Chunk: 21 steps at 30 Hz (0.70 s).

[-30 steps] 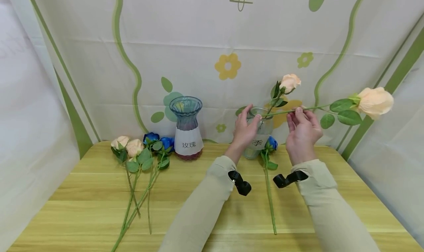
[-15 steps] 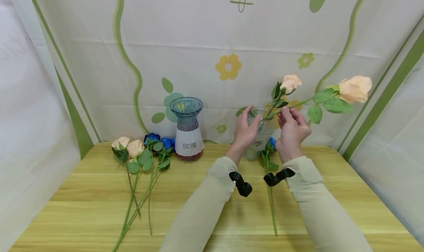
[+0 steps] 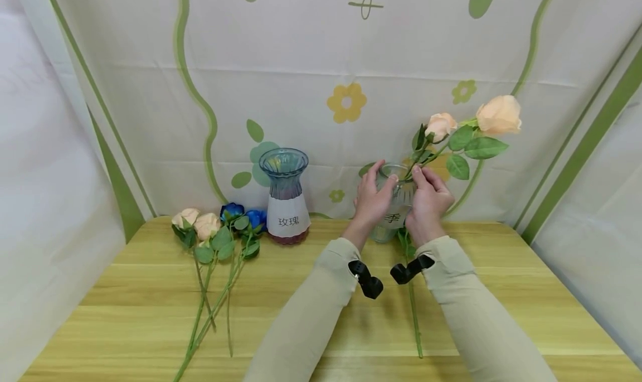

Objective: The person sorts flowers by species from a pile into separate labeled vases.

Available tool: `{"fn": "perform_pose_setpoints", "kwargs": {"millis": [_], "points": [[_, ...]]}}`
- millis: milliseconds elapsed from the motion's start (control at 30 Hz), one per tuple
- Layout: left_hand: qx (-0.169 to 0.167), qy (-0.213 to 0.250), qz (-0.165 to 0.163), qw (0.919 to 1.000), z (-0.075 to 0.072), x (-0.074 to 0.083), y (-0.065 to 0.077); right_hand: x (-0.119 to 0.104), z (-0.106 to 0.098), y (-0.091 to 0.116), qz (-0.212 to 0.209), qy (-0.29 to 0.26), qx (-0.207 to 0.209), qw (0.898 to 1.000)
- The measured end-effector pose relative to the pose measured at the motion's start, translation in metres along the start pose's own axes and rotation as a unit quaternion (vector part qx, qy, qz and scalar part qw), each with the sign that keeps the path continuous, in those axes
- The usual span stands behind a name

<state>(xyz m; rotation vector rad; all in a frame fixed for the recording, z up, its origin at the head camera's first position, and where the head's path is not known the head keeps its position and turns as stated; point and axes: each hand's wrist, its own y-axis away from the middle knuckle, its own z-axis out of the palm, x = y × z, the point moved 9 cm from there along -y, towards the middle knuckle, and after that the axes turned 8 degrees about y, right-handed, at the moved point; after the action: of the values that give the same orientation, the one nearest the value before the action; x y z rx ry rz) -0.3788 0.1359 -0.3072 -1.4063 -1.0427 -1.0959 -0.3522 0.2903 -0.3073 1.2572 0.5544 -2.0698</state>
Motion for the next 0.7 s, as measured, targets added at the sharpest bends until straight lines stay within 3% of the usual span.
{"fn": "perform_pose_setpoints", "kwargs": {"millis": [167,300,500,700], "points": [[0.002,0.003,0.004,1.0000,-0.002,0.001,0.000,0.005,0.000,0.002,0.013,0.009,-0.022,1.000],[0.000,0.001,-0.001,1.0000,-0.002,-0.001,0.001,0.010,-0.005,0.006,0.015,0.045,-0.066,0.997],[-0.008,0.003,0.005,1.0000,-0.001,-0.001,0.000,0.013,-0.014,0.015,0.007,0.096,-0.127,0.987],[-0.007,0.004,-0.002,1.0000,0.000,0.000,0.002,0.012,-0.031,0.022,-0.010,0.167,-0.146,0.975]]}}
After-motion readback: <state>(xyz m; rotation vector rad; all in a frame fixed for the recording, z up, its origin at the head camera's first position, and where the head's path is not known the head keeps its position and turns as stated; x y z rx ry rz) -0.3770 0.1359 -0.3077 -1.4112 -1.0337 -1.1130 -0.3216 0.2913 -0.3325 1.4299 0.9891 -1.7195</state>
